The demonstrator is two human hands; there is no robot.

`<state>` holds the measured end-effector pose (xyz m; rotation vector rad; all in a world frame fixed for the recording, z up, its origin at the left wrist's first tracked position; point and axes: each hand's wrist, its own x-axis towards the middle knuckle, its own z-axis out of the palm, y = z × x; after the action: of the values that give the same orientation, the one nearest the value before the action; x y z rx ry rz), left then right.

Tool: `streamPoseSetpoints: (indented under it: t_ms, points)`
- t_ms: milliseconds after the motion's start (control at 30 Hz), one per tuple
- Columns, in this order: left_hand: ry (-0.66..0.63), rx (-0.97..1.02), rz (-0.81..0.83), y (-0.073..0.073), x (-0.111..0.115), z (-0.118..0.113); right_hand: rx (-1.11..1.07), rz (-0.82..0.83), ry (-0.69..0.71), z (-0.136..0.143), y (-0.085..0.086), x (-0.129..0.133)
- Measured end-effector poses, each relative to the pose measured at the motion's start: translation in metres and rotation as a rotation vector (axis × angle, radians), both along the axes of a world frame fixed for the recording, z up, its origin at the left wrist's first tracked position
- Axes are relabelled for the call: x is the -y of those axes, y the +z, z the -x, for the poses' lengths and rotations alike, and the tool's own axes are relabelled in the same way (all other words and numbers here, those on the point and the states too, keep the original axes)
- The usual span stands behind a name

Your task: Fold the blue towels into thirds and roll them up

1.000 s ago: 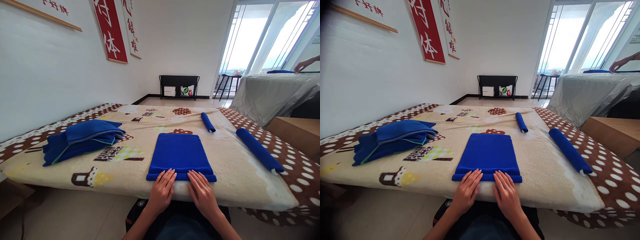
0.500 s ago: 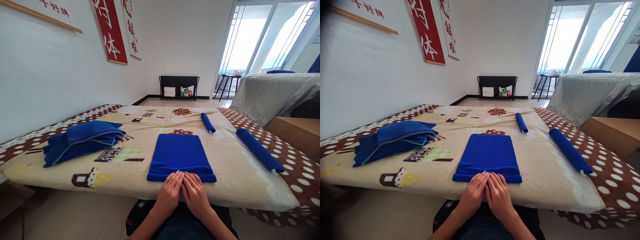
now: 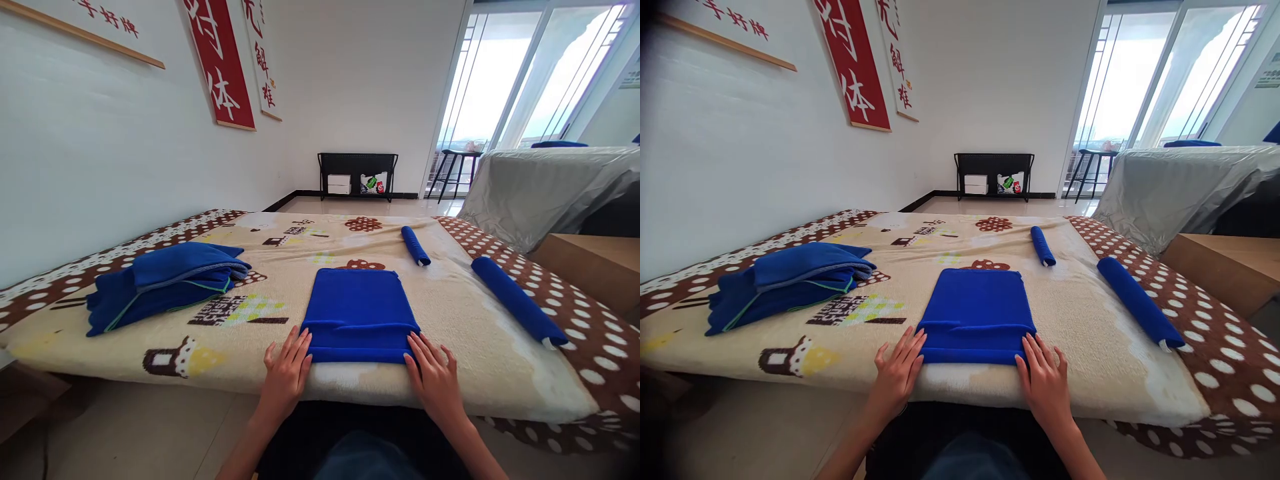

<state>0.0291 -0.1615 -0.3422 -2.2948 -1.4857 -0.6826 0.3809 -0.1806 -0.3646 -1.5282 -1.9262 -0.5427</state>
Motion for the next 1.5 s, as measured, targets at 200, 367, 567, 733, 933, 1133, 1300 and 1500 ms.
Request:
streamPoseSetpoints:
  t_ms: [200, 367, 567, 733, 933, 1133, 1300, 1500]
  points:
    - [0.021, 0.027, -0.109, 0.009, 0.007, -0.009, -0.013, -0.015, -0.028, 0.006, 0.009, 0.006]
    - [-0.177, 0.102, -0.129, 0.021, 0.019, -0.031, -0.038, -0.013, 0.130, 0.018, 0.021, 0.016]
    - [-0.157, 0.198, 0.013, 0.021, 0.010, -0.007, -0.205, 0.027, 0.184, -0.003, 0.015, 0.007]
    - [-0.126, 0.233, 0.117, 0.015, 0.006, 0.032, -0.279, 0.063, 0.133, -0.032, 0.005, 0.003]
    - [-0.124, 0.274, 0.287, 0.026, 0.006, 0.033, -0.272, 0.143, 0.092, -0.038, 0.005, 0.001]
    - [0.024, 0.245, 0.206, 0.022, -0.001, 0.016, -0.204, 0.090, 0.008, -0.034, 0.008, -0.002]
    - [0.043, 0.209, -0.103, 0.009, 0.001, -0.003, -0.073, -0.142, 0.007, -0.017, 0.007, 0.007]
    - [-0.271, 0.069, -0.145, 0.008, 0.013, -0.050, 0.041, -0.024, 0.316, 0.036, 0.016, 0.019]
